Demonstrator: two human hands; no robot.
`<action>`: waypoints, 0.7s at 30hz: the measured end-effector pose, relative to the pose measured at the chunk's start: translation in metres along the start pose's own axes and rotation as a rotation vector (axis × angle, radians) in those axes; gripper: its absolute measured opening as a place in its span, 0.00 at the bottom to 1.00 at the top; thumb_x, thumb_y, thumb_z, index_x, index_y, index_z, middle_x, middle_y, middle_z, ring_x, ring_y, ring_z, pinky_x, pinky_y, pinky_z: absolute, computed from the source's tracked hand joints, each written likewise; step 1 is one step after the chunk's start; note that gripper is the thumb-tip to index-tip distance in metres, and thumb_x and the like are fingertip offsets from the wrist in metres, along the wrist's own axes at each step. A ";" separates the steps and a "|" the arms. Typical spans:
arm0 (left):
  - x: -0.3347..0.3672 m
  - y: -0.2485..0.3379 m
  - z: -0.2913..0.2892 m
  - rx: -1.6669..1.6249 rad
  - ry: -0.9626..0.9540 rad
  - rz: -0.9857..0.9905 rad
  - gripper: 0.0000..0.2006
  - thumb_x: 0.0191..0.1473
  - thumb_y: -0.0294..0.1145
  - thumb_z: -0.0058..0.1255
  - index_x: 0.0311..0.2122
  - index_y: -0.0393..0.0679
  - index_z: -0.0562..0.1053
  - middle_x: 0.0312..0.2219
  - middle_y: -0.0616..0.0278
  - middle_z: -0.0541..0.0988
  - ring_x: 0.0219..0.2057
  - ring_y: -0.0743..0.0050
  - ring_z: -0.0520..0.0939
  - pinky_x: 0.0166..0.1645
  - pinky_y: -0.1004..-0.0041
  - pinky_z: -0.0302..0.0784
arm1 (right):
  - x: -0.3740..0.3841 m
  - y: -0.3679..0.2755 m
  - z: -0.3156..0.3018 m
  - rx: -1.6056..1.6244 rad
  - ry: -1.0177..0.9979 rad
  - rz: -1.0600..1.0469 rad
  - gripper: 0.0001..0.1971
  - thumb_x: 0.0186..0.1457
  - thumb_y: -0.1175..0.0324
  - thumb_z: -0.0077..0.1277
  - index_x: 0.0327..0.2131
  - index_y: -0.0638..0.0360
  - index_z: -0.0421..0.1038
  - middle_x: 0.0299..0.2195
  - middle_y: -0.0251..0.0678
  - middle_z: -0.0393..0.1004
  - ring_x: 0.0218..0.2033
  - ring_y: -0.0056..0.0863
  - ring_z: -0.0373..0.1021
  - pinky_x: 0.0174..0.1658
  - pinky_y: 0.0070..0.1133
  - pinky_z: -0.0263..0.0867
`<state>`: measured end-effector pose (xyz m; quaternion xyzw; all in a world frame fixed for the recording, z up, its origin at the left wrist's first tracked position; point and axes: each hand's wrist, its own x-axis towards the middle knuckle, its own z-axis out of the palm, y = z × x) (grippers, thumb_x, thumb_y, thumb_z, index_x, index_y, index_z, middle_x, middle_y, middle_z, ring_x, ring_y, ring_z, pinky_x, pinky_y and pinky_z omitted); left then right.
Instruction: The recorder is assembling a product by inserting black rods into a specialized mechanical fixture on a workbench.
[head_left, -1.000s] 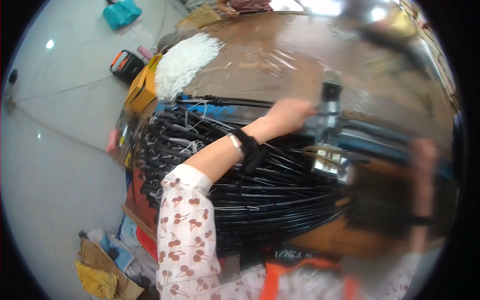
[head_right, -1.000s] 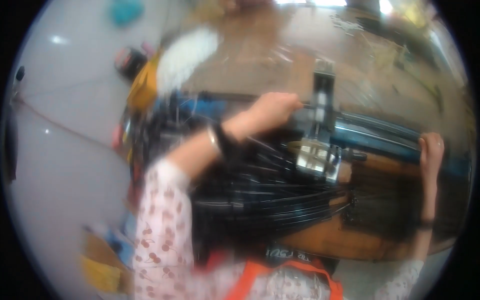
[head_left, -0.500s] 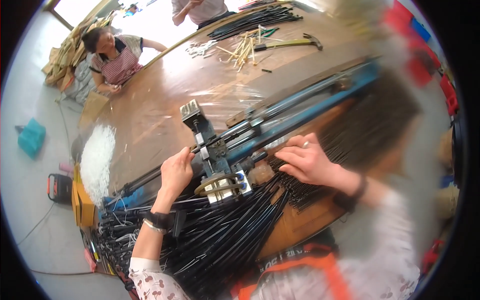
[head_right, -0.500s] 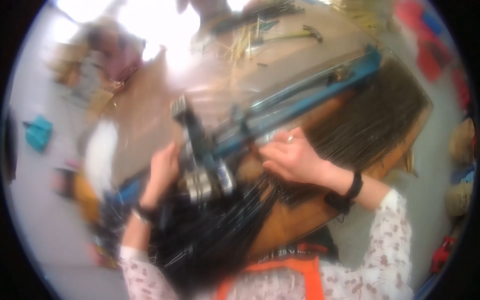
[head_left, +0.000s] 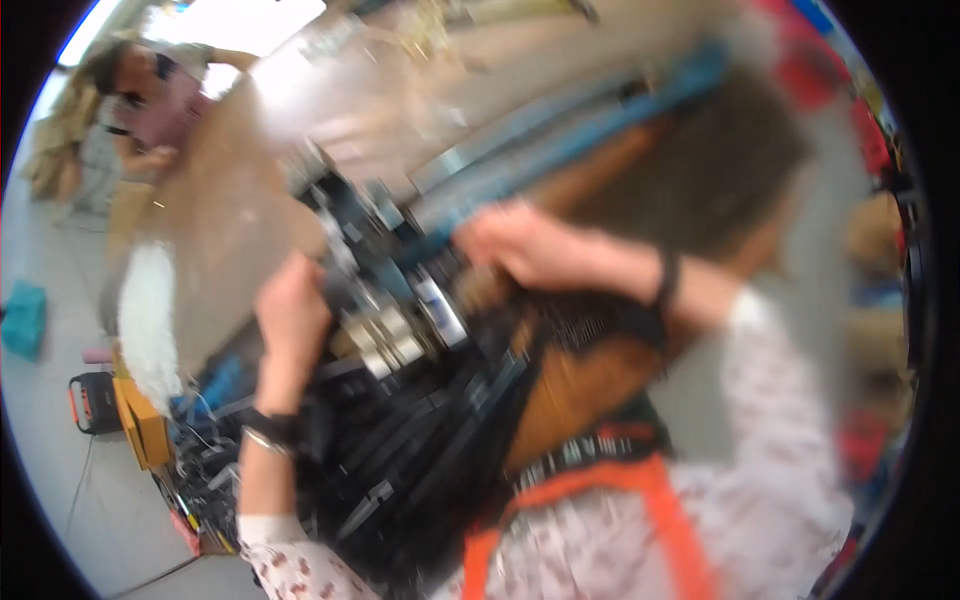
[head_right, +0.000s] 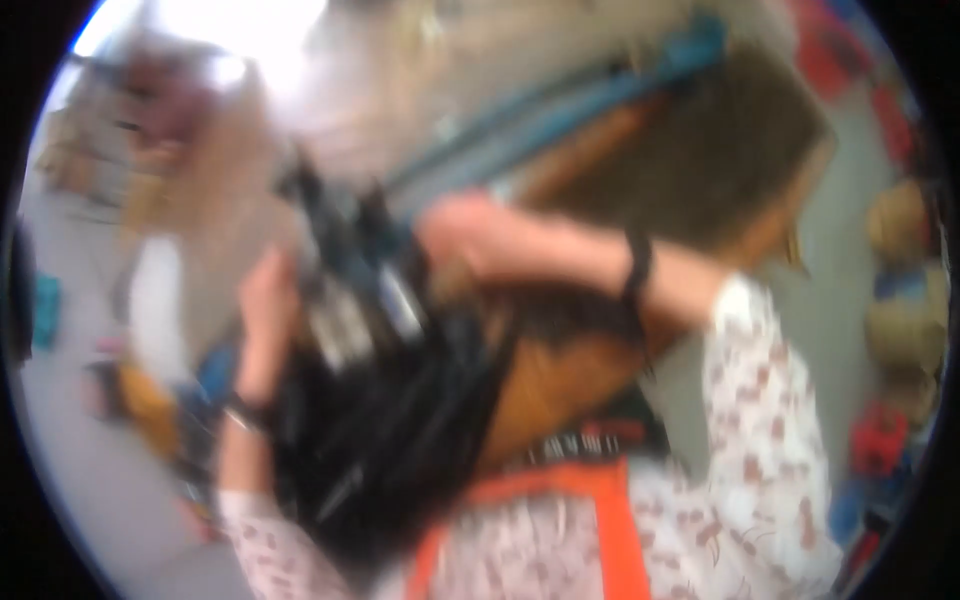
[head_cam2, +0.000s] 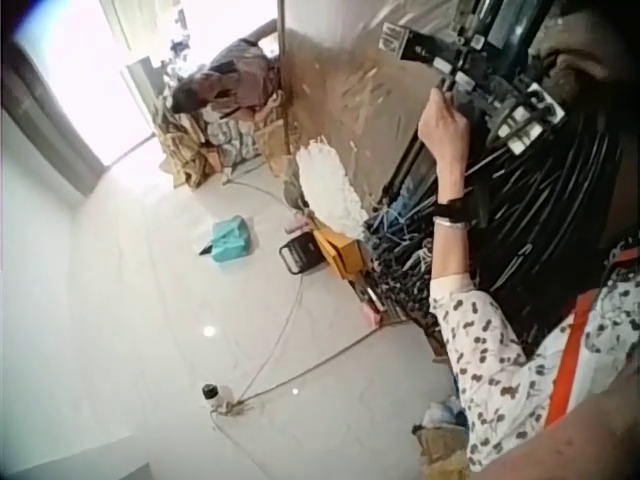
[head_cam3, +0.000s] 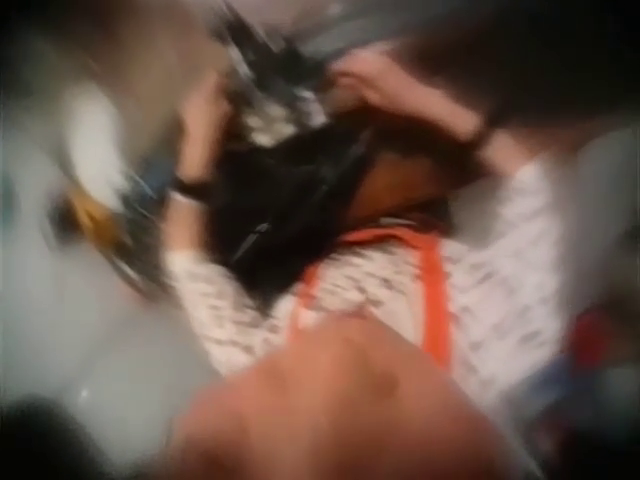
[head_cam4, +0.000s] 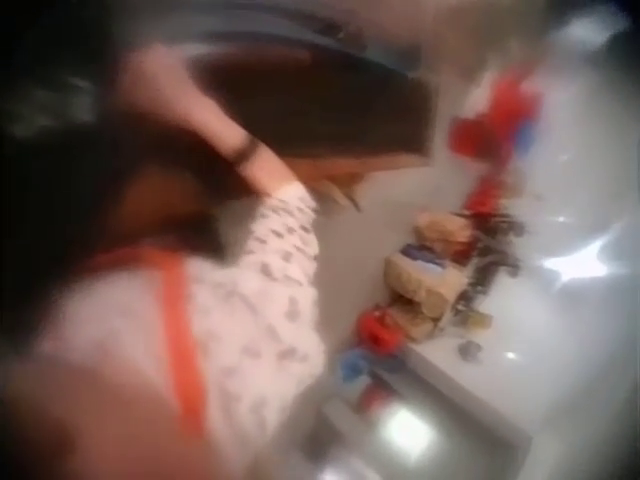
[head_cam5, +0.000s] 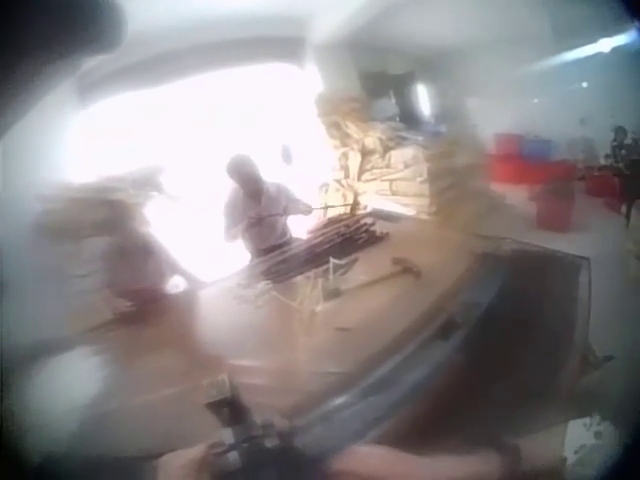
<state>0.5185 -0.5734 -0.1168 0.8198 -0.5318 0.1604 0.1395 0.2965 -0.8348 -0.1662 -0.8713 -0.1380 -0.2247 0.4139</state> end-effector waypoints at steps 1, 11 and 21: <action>-0.001 -0.002 -0.006 0.040 0.011 0.014 0.07 0.58 0.29 0.49 0.30 0.41 0.67 0.23 0.46 0.74 0.29 0.40 0.77 0.31 0.52 0.70 | 0.010 -0.003 -0.006 0.036 -0.064 0.041 0.11 0.55 0.77 0.53 0.43 0.61 0.73 0.32 0.46 0.77 0.34 0.44 0.75 0.39 0.32 0.71; -0.027 -0.127 -0.040 0.416 -0.043 0.228 0.06 0.57 0.27 0.50 0.40 0.41 0.73 0.35 0.51 0.78 0.39 0.52 0.78 0.42 0.60 0.72 | -0.154 -0.121 -0.019 -0.636 -0.629 0.044 0.16 0.36 0.66 0.60 0.29 0.52 0.63 0.27 0.32 0.64 0.35 0.33 0.64 0.35 0.30 0.61; -0.083 0.161 -0.080 0.079 -0.534 0.109 0.02 0.44 0.24 0.51 0.24 0.44 0.75 0.24 0.59 0.76 0.29 0.63 0.79 0.34 0.64 0.74 | -0.084 -0.111 -0.010 -0.259 -0.478 0.294 0.06 0.55 0.72 0.53 0.37 0.58 0.68 0.28 0.43 0.74 0.30 0.46 0.73 0.31 0.35 0.70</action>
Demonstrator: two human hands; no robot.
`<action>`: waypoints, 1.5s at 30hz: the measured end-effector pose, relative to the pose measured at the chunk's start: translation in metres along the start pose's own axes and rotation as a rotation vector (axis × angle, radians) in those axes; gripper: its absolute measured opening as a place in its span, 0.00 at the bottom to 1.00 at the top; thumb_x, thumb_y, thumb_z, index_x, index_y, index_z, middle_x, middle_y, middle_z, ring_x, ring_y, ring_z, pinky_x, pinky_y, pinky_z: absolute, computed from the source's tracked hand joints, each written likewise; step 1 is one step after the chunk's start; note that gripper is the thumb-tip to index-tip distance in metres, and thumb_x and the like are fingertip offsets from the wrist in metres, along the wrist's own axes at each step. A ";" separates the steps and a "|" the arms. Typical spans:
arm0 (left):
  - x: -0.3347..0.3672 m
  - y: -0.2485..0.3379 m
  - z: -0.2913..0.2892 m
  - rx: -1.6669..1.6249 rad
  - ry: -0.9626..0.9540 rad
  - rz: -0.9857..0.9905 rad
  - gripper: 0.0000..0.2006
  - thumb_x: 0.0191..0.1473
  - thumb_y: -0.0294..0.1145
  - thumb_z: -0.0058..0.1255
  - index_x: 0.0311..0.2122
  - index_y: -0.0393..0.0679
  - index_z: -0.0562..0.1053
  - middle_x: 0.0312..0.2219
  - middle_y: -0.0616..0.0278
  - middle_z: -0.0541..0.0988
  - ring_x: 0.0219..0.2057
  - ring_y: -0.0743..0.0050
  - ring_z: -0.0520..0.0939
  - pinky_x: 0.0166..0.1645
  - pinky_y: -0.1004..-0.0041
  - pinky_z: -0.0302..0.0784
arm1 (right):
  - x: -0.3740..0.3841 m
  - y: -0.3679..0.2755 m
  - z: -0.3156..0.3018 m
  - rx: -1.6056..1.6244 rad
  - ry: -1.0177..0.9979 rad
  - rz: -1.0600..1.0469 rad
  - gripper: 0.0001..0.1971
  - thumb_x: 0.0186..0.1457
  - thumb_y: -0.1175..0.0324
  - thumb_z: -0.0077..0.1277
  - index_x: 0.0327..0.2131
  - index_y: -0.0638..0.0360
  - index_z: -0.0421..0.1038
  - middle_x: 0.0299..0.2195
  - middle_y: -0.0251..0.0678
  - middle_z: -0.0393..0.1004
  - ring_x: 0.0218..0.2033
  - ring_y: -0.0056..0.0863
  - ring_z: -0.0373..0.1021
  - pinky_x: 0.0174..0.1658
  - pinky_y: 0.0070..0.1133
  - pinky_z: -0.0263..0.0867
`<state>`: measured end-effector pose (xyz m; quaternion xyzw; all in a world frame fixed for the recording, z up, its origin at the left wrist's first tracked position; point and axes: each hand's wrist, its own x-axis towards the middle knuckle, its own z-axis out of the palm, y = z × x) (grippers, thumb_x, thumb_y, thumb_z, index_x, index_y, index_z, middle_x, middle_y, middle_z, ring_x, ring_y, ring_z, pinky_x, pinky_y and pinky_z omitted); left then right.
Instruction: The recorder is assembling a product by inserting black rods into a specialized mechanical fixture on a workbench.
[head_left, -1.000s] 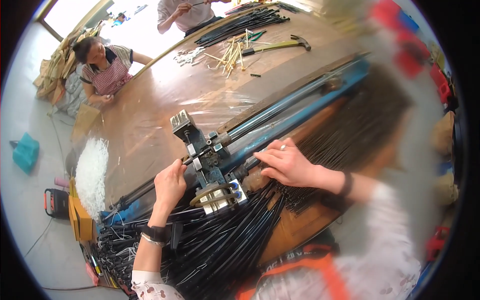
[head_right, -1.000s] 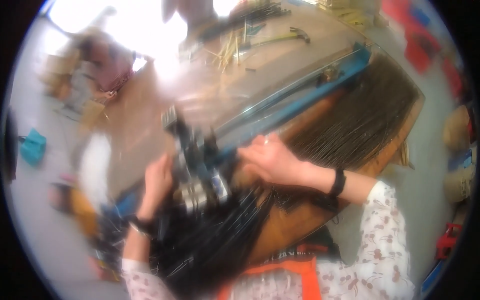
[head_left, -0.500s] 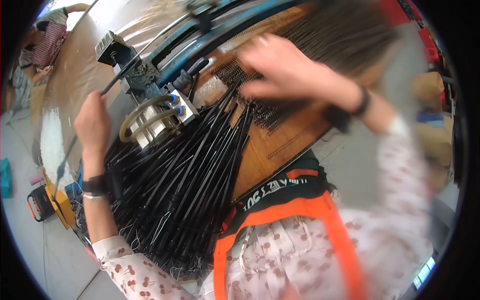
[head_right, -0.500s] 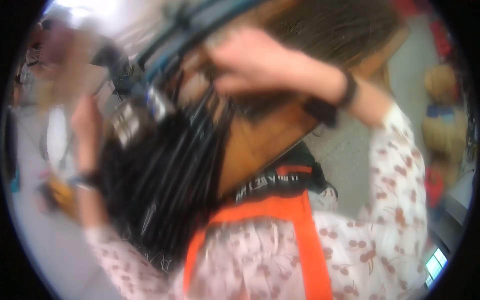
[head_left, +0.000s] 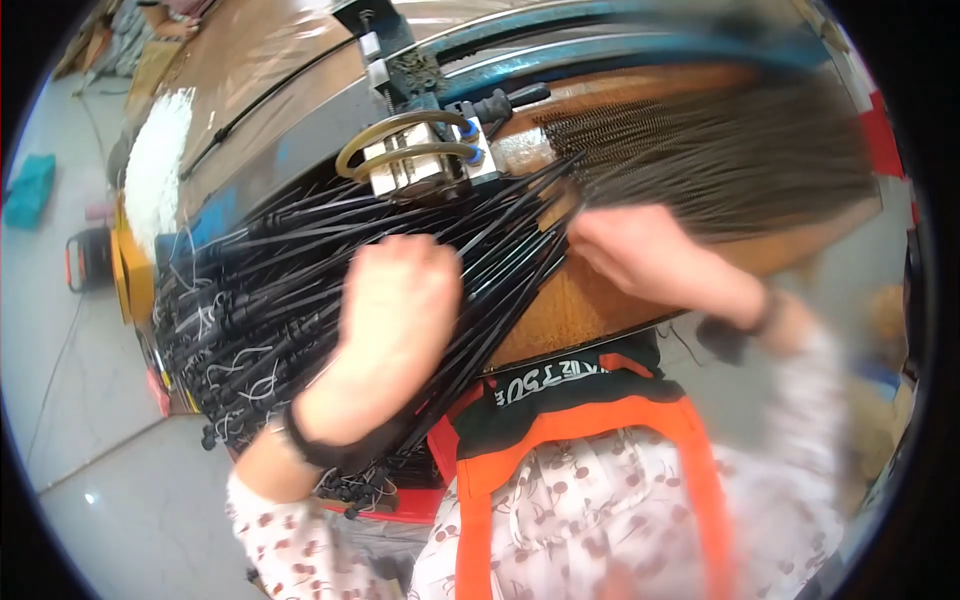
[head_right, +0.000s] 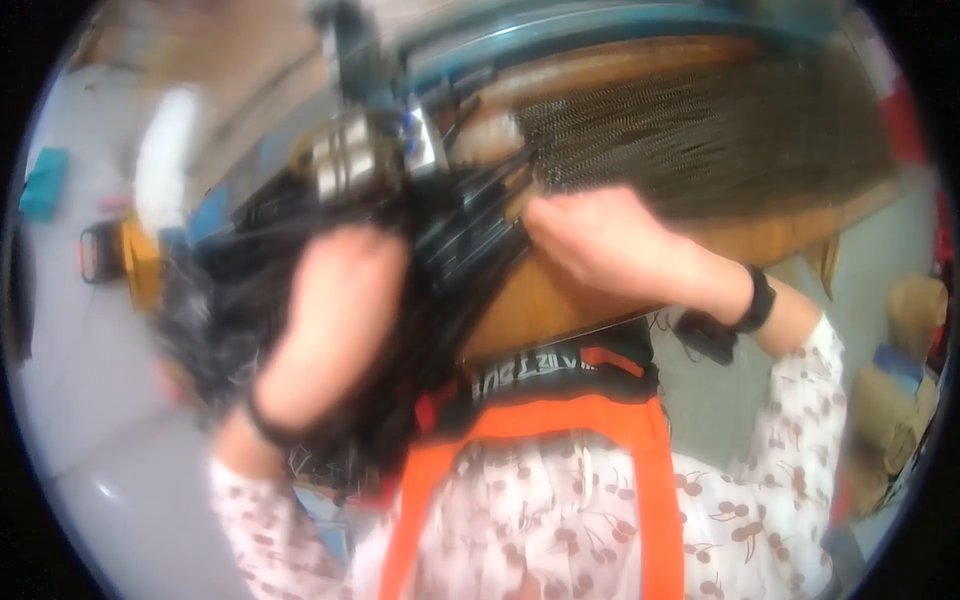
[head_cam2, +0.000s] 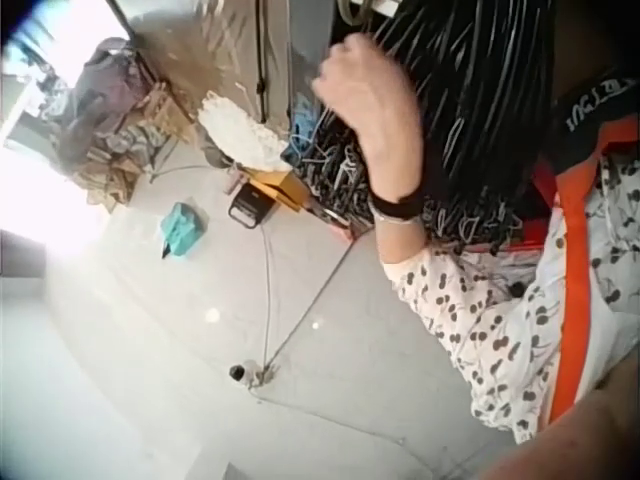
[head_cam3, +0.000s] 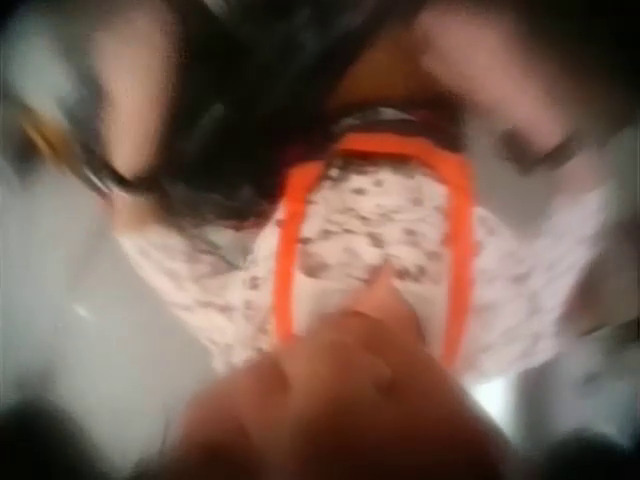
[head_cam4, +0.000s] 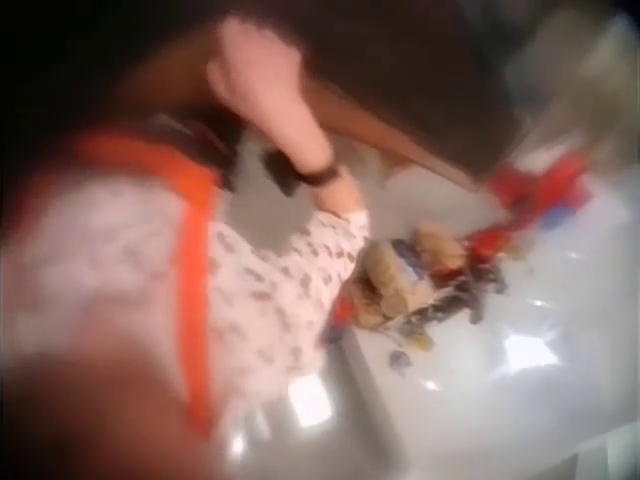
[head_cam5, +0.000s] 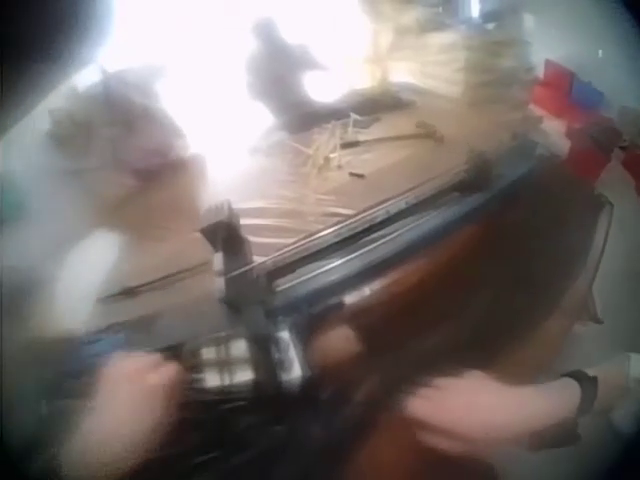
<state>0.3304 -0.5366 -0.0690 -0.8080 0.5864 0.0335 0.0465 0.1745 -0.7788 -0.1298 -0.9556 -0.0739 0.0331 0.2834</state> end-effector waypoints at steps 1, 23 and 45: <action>0.008 0.017 0.016 -0.026 0.037 -0.032 0.03 0.45 0.25 0.50 0.28 0.42 0.75 0.26 0.59 0.76 0.32 0.63 0.78 0.37 0.64 0.73 | 0.012 0.001 0.000 0.048 0.068 -0.002 0.09 0.55 0.72 0.53 0.40 0.58 0.70 0.31 0.44 0.75 0.32 0.47 0.74 0.33 0.35 0.71; 0.029 0.055 0.014 -0.235 0.404 -0.099 0.05 0.48 0.28 0.50 0.32 0.42 0.72 0.27 0.57 0.77 0.28 0.62 0.82 0.27 0.66 0.80 | 0.016 0.021 -0.035 0.402 0.187 0.064 0.17 0.61 0.70 0.48 0.50 0.67 0.73 0.33 0.39 0.78 0.36 0.31 0.74 0.43 0.25 0.68; 0.152 -0.001 -0.065 0.121 0.322 0.418 0.25 0.44 0.18 0.49 0.53 0.36 0.70 0.26 0.56 0.68 0.30 0.58 0.74 0.34 0.63 0.72 | -0.014 0.125 -0.077 -0.208 0.896 -0.130 0.30 0.49 0.57 0.64 0.55 0.54 0.70 0.26 0.38 0.75 0.30 0.38 0.76 0.34 0.30 0.72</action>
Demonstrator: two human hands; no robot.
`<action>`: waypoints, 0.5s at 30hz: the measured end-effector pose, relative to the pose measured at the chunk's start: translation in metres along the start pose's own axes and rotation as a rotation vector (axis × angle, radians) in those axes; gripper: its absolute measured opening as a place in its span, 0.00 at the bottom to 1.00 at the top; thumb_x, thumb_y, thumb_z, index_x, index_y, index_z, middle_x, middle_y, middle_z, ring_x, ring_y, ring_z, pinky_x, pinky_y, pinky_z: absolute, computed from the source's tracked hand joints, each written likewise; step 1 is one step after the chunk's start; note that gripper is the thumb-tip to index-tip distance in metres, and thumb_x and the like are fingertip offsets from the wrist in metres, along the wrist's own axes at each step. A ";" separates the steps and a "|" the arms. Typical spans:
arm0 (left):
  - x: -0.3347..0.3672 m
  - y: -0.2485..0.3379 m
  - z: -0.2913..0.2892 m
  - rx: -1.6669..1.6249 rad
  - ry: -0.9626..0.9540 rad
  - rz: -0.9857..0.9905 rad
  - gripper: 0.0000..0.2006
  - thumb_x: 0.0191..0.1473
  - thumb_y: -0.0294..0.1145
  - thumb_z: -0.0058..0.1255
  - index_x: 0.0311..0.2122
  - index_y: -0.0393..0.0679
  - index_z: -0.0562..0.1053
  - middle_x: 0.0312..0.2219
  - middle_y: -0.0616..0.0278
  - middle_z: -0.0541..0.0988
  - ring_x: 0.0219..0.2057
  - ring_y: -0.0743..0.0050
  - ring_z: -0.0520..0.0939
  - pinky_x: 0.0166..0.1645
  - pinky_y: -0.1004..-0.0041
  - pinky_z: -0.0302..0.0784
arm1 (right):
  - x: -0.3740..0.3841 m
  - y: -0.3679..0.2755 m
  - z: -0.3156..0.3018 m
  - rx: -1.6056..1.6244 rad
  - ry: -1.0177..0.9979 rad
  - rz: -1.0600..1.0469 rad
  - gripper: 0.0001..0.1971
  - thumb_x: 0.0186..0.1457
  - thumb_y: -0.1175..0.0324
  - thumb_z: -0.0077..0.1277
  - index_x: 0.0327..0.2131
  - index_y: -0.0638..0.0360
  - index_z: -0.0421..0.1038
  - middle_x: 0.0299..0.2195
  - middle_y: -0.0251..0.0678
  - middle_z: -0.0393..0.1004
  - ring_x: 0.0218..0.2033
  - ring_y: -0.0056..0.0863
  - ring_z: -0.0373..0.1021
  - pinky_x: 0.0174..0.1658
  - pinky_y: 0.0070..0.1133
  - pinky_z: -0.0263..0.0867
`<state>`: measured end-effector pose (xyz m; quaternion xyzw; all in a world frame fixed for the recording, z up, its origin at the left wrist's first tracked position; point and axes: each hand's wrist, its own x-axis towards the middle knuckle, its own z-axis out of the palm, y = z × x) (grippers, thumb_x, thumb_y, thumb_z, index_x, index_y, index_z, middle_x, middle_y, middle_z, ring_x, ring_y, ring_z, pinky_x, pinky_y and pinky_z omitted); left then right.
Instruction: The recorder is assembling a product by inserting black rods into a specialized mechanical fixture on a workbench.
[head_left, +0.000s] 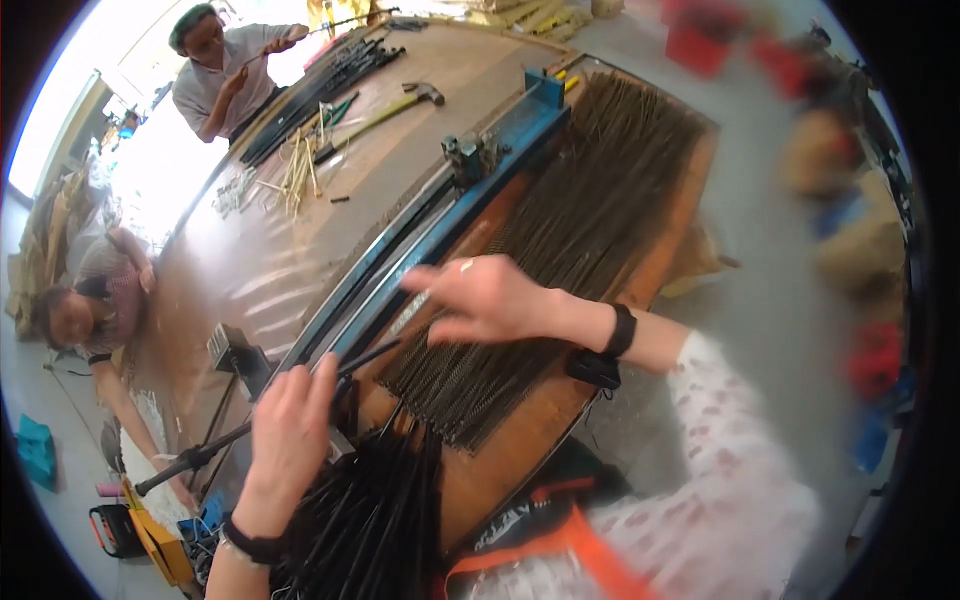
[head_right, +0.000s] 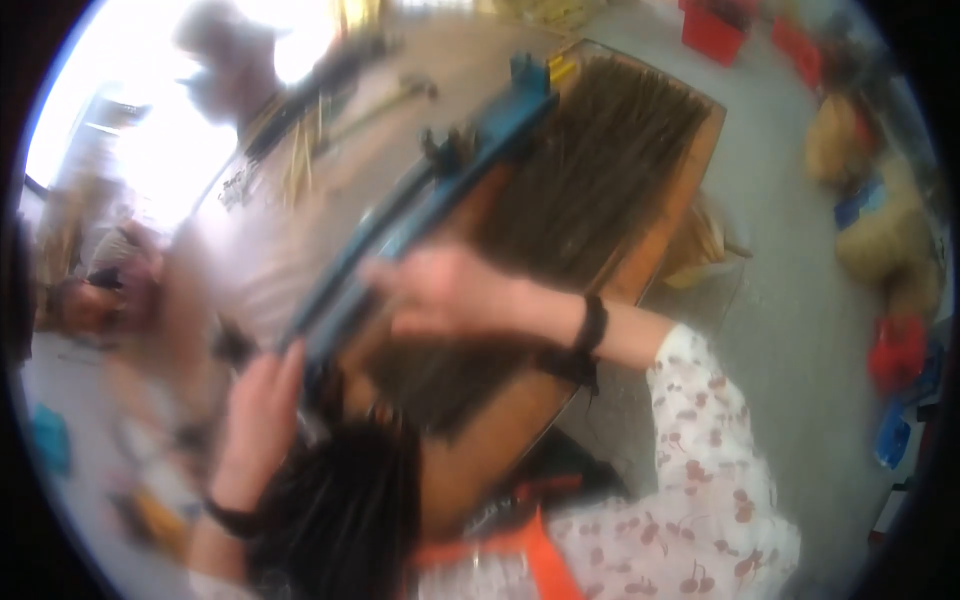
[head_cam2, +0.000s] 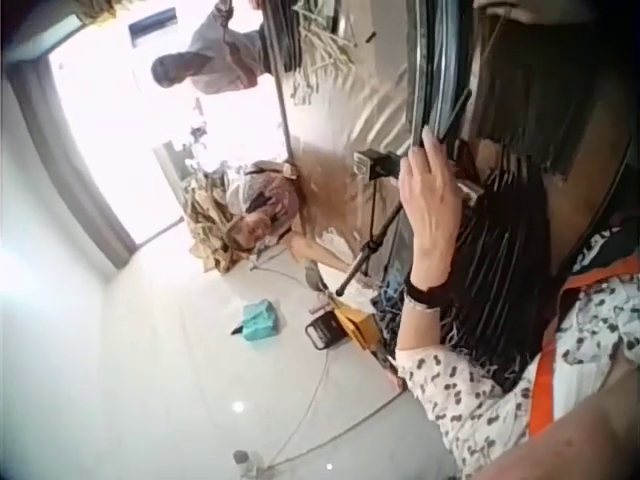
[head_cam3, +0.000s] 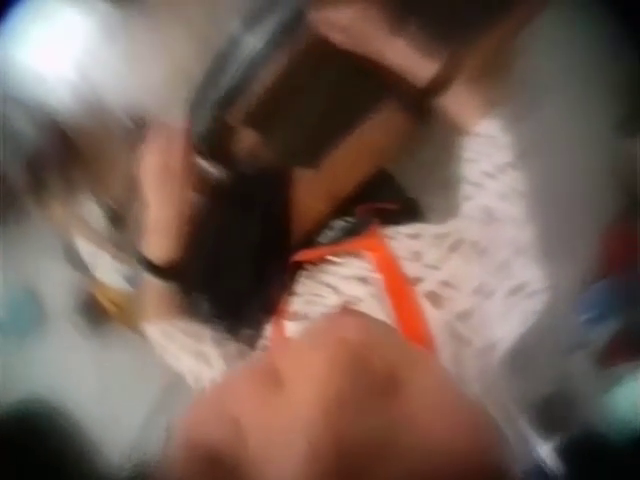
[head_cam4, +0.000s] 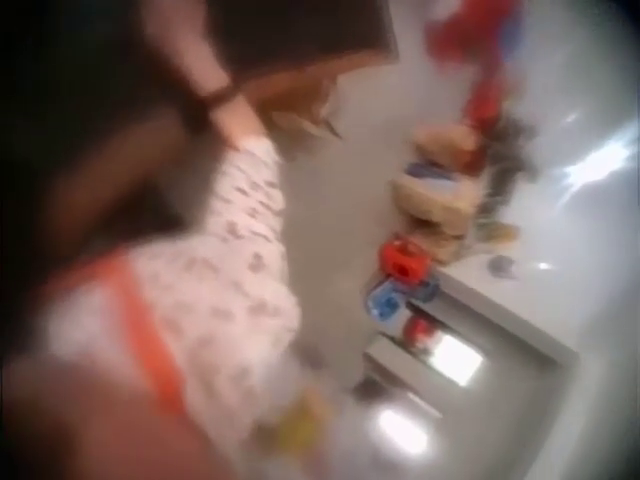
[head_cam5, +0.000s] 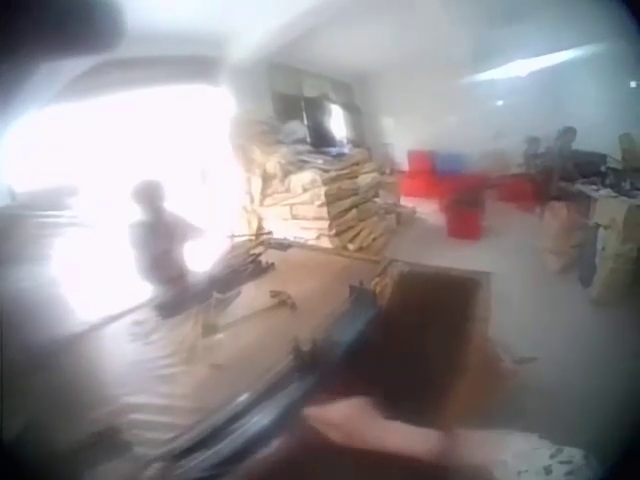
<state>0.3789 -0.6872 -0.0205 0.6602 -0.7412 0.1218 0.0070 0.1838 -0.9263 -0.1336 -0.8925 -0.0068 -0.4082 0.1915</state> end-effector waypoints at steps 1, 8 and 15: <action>0.005 0.004 -0.001 -0.030 -0.036 0.023 0.25 0.45 0.17 0.48 0.53 0.37 0.71 0.26 0.56 0.68 0.29 0.58 0.74 0.34 0.63 0.72 | 0.005 0.002 0.001 0.005 0.006 0.004 0.30 0.49 0.57 0.64 0.55 0.54 0.70 0.26 0.38 0.75 0.30 0.38 0.76 0.34 0.30 0.72; -0.007 -0.002 0.003 0.083 0.056 -0.046 0.23 0.47 0.21 0.54 0.51 0.49 0.76 0.22 0.61 0.66 0.25 0.62 0.74 0.28 0.64 0.71 | 0.013 -0.024 0.037 -0.107 0.073 0.103 0.29 0.51 0.56 0.62 0.56 0.53 0.69 0.24 0.34 0.75 0.26 0.29 0.74 0.29 0.27 0.69; -0.047 -0.017 -0.019 0.133 0.132 -0.150 0.21 0.45 0.20 0.54 0.47 0.48 0.78 0.21 0.62 0.66 0.25 0.63 0.70 0.29 0.65 0.69 | 0.017 -0.039 0.039 -0.017 0.062 -0.101 0.13 0.52 0.72 0.58 0.43 0.51 0.78 0.23 0.28 0.70 0.27 0.28 0.69 0.33 0.25 0.63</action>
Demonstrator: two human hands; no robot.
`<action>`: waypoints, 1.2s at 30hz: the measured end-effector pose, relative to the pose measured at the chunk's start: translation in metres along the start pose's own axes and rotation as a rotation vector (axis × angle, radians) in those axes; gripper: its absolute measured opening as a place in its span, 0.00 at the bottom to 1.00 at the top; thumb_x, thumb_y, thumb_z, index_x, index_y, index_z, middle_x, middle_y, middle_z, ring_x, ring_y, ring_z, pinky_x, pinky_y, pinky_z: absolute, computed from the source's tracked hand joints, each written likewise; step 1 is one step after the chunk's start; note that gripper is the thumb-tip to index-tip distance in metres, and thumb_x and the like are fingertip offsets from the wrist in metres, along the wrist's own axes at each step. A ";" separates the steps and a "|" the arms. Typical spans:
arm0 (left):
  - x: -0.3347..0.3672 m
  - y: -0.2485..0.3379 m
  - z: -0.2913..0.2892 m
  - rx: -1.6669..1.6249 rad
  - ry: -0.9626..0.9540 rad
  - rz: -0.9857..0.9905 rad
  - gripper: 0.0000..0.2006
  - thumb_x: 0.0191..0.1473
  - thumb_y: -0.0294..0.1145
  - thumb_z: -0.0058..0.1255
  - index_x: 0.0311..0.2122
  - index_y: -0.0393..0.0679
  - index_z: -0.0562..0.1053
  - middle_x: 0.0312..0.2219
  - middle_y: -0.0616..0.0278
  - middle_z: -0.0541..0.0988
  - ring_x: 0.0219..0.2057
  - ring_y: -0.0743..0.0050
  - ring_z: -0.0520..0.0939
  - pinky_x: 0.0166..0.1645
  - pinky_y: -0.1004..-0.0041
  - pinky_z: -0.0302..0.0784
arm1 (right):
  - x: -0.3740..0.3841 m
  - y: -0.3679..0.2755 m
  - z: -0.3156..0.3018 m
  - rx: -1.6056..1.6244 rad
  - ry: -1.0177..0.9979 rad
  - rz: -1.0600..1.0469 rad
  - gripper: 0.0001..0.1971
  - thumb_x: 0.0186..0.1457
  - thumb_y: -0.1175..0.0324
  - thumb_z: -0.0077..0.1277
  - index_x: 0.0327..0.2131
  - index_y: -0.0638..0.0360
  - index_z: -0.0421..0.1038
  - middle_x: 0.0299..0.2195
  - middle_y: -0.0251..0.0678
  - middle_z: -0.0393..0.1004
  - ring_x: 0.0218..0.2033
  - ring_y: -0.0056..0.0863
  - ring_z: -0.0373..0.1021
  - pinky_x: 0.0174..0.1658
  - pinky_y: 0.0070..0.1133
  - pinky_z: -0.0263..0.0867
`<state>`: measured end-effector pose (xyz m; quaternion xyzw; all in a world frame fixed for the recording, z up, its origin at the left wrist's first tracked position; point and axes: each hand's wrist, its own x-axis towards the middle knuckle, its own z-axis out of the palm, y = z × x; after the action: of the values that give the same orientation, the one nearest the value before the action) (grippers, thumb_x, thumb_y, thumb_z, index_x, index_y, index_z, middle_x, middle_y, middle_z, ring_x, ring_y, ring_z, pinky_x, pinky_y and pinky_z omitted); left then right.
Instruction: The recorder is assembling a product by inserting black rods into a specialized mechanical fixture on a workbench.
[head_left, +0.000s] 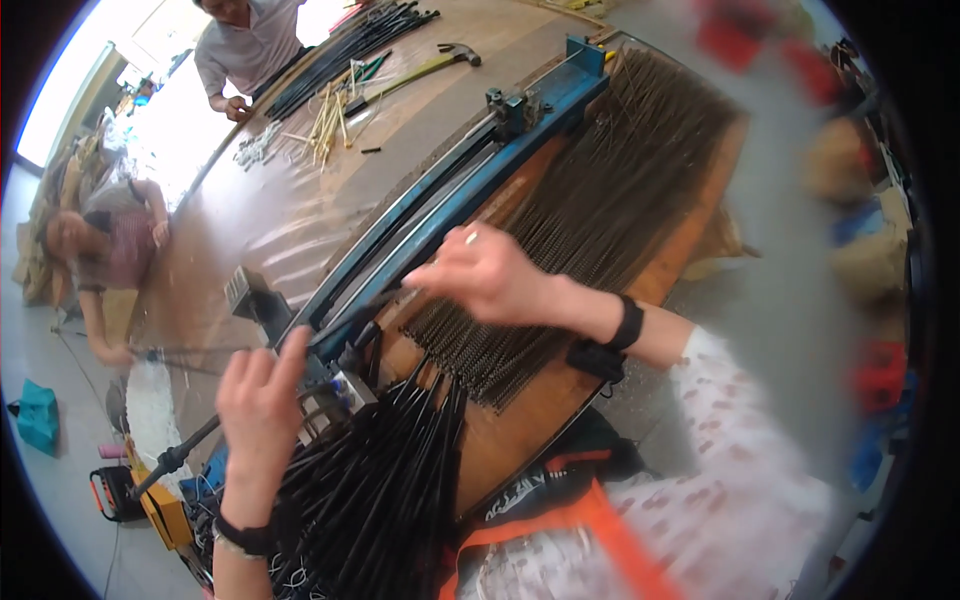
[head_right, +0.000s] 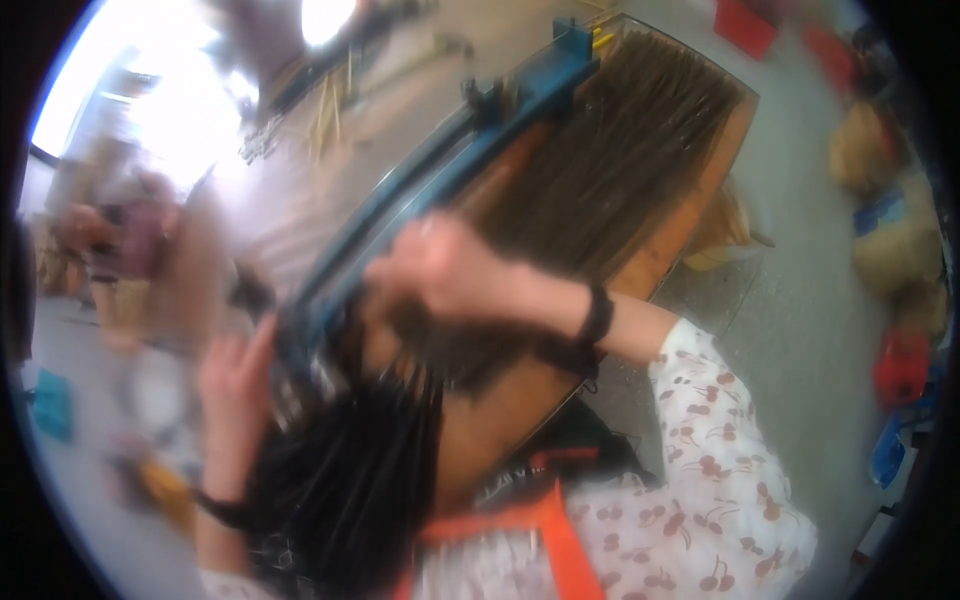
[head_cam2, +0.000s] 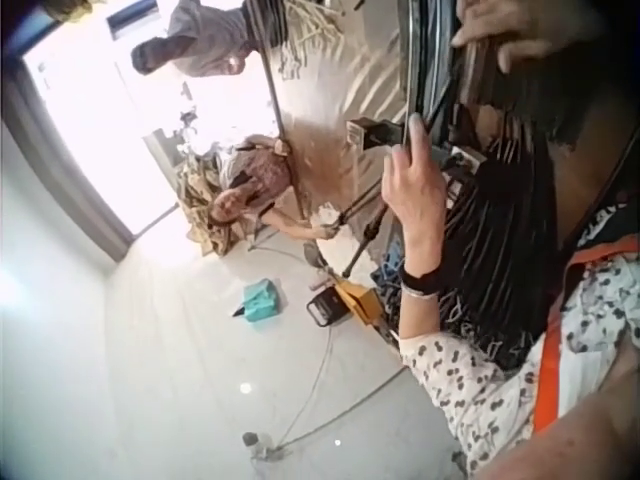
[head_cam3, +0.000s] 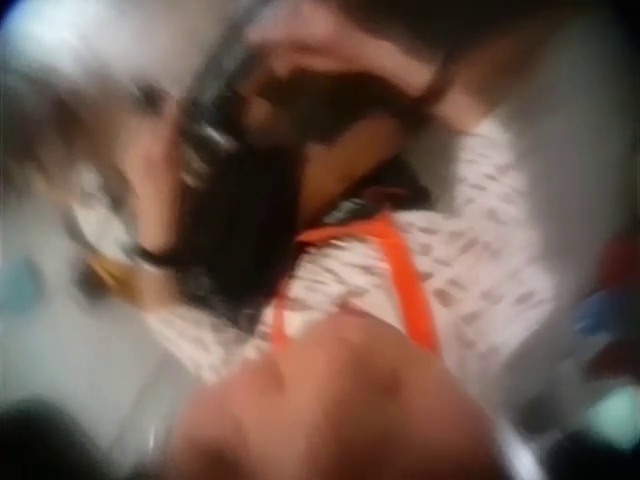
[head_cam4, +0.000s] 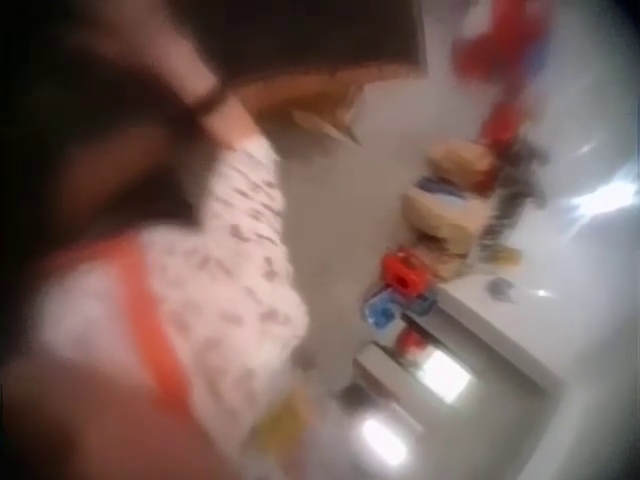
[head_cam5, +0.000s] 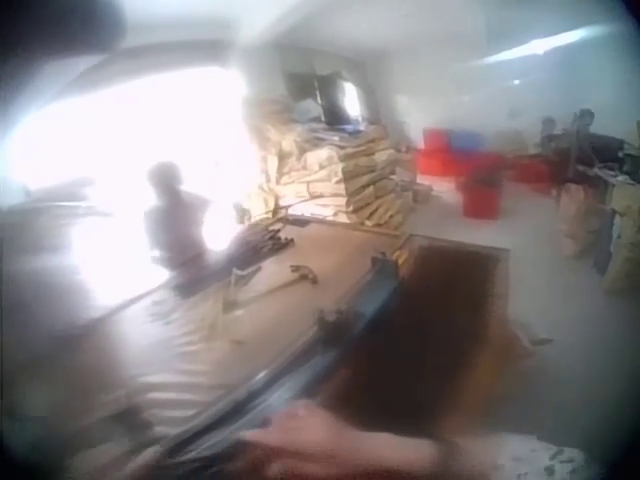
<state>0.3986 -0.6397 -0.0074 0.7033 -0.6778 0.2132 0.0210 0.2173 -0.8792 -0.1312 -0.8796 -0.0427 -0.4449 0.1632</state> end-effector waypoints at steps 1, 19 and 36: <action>-0.003 0.005 0.004 -0.011 -0.016 0.036 0.22 0.44 0.19 0.54 0.47 0.48 0.78 0.21 0.62 0.65 0.25 0.63 0.70 0.30 0.65 0.68 | 0.010 -0.017 0.011 0.020 0.008 -0.063 0.14 0.50 0.71 0.61 0.43 0.51 0.78 0.22 0.28 0.68 0.26 0.27 0.69 0.29 0.23 0.63; -0.128 -0.095 -0.072 0.159 0.194 -0.453 0.13 0.60 0.19 0.48 0.49 0.38 0.73 0.34 0.47 0.73 0.33 0.47 0.74 0.39 0.62 0.72 | 0.041 0.005 0.067 0.315 -0.310 0.517 0.08 0.63 0.69 0.49 0.42 0.61 0.75 0.26 0.37 0.77 0.27 0.25 0.75 0.34 0.21 0.70; -0.234 -0.097 -0.067 0.018 0.101 -0.751 0.16 0.59 0.26 0.51 0.53 0.48 0.74 0.25 0.50 0.74 0.25 0.50 0.76 0.30 0.60 0.70 | 0.157 -0.057 0.213 0.095 -0.646 -0.248 0.11 0.58 0.57 0.56 0.28 0.51 0.79 0.26 0.27 0.77 0.39 0.25 0.71 0.54 0.30 0.52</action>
<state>0.4763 -0.3891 0.0019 0.8916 -0.3690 0.2309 0.1250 0.4623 -0.7672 -0.1092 -0.9545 -0.2195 -0.1574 0.1267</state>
